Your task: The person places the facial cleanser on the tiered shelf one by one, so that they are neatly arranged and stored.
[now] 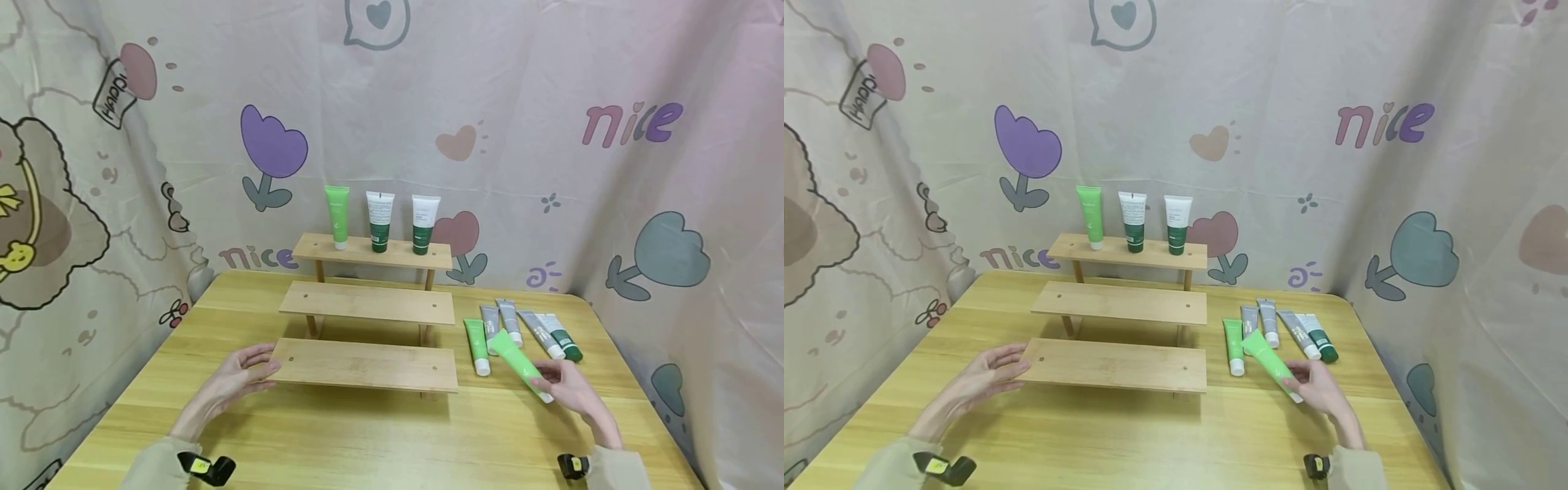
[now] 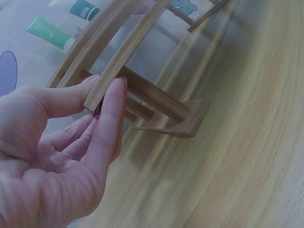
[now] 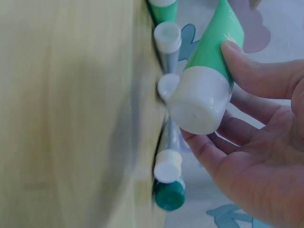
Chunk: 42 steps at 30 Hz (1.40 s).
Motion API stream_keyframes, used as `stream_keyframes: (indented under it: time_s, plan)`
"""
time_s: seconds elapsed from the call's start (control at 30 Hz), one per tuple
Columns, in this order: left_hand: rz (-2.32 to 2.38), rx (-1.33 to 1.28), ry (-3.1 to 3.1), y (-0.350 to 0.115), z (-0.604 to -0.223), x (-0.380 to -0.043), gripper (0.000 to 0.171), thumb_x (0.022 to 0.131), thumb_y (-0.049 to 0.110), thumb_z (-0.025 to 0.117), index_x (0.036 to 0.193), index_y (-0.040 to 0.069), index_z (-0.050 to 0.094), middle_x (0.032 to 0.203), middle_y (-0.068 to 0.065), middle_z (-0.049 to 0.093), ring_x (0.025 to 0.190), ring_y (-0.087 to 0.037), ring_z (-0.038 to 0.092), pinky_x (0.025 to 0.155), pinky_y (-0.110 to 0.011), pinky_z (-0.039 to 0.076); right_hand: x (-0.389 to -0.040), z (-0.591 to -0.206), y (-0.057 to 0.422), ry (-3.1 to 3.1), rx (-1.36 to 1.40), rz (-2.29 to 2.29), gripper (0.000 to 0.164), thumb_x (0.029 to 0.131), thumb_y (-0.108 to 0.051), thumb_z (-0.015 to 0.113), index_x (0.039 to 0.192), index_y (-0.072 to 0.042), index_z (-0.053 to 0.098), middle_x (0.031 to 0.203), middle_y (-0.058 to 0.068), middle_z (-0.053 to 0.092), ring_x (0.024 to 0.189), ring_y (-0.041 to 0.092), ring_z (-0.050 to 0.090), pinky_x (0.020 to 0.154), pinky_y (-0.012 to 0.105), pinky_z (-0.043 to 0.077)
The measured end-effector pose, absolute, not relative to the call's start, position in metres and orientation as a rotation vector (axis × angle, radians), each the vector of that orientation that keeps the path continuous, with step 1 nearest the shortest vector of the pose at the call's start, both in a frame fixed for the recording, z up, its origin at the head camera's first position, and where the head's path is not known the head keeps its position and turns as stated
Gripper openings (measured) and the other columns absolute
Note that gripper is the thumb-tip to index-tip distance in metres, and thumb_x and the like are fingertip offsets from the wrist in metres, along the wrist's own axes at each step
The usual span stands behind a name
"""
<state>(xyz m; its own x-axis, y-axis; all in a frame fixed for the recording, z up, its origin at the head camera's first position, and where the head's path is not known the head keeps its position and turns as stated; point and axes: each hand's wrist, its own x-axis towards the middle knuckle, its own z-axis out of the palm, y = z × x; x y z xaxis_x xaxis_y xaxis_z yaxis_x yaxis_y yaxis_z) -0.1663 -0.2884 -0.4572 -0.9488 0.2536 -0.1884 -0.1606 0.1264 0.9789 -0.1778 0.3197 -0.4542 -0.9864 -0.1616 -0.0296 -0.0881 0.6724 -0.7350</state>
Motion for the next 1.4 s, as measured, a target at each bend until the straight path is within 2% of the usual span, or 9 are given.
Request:
stream_keyframes:
  time_s: [0.23, 0.4, 0.57, 0.73, 1.0, 1.23, 1.4]
  plan:
    - [1.883, 0.075, 2.098, -0.29, -0.457, -0.165, 0.076, 0.102, 0.014, 0.06, 0.153, -0.016, 0.012, 0.149, -0.035, 0.028, 0.107, -0.006, 0.061, 0.097, -0.032, 0.061, -0.183, -0.448, 0.303, 2.828, -0.247, -1.263, 0.036, 0.091, -0.004, 0.07, 0.123, 0.012, 0.064, 0.107, 0.019, 0.071, 0.083, 0.004, 0.059, 0.07, 0.017, 0.053]
    - [1.886, 0.083, 2.095, -0.289, -0.457, -0.168, 0.076, 0.102, 0.014, 0.06, 0.153, -0.016, 0.013, 0.146, -0.032, 0.031, 0.107, -0.007, 0.06, 0.096, -0.031, 0.062, -0.189, -0.438, 0.288, 2.828, -0.258, -1.321, 0.039, 0.092, -0.006, 0.07, 0.126, 0.013, 0.062, 0.111, 0.022, 0.07, 0.089, 0.008, 0.061, 0.074, 0.016, 0.054]
    - [1.891, 0.116, 2.091, -0.289, -0.457, -0.169, 0.075, 0.102, 0.014, 0.059, 0.153, -0.017, 0.012, 0.146, -0.032, 0.033, 0.107, -0.005, 0.06, 0.095, -0.03, 0.062, -0.192, -0.427, 0.273, 2.801, -0.263, -1.389, 0.04, 0.093, -0.007, 0.069, 0.127, 0.012, 0.06, 0.109, 0.02, 0.069, 0.09, 0.006, 0.061, 0.076, 0.015, 0.055]
    - [1.883, 0.119, 2.091, -0.291, -0.456, -0.169, 0.074, 0.103, 0.013, 0.058, 0.153, -0.016, 0.013, 0.134, -0.017, 0.046, 0.105, -0.004, 0.062, 0.095, -0.029, 0.062, -0.195, -0.415, 0.258, 2.747, -0.329, -1.478, 0.04, 0.094, -0.008, 0.069, 0.127, 0.012, 0.06, 0.111, 0.021, 0.068, 0.09, 0.004, 0.061, 0.08, 0.014, 0.055]
    - [1.89, 0.138, 2.07, -0.292, -0.456, -0.168, 0.074, 0.103, 0.013, 0.058, 0.153, -0.017, 0.011, 0.124, -0.006, 0.052, 0.104, -0.005, 0.063, 0.094, -0.028, 0.062, -0.202, -0.4, 0.236, 2.674, -0.345, -1.608, 0.036, 0.094, -0.009, 0.068, 0.125, 0.009, 0.062, 0.105, 0.015, 0.065, 0.09, 0.006, 0.058, 0.081, 0.013, 0.053]
    - [1.882, 0.134, 2.084, -0.291, -0.457, -0.167, 0.075, 0.103, 0.014, 0.058, 0.153, -0.017, 0.012, 0.134, -0.018, 0.045, 0.105, -0.005, 0.061, 0.095, -0.03, 0.062, -0.207, -0.388, 0.216, 2.607, -0.342, -1.744, 0.034, 0.095, -0.009, 0.068, 0.122, 0.009, 0.063, 0.101, 0.008, 0.063, 0.091, 0.005, 0.058, 0.085, 0.01, 0.052]
    - [1.892, 0.109, 2.087, -0.291, -0.457, -0.168, 0.075, 0.102, 0.013, 0.059, 0.153, -0.016, 0.013, 0.138, -0.023, 0.041, 0.106, -0.005, 0.061, 0.096, -0.029, 0.062, -0.212, -0.382, 0.202, 2.561, -0.406, -1.804, 0.03, 0.095, -0.01, 0.068, 0.117, 0.01, 0.064, 0.094, 0.003, 0.06, 0.088, 0.008, 0.057, 0.082, 0.013, 0.052]
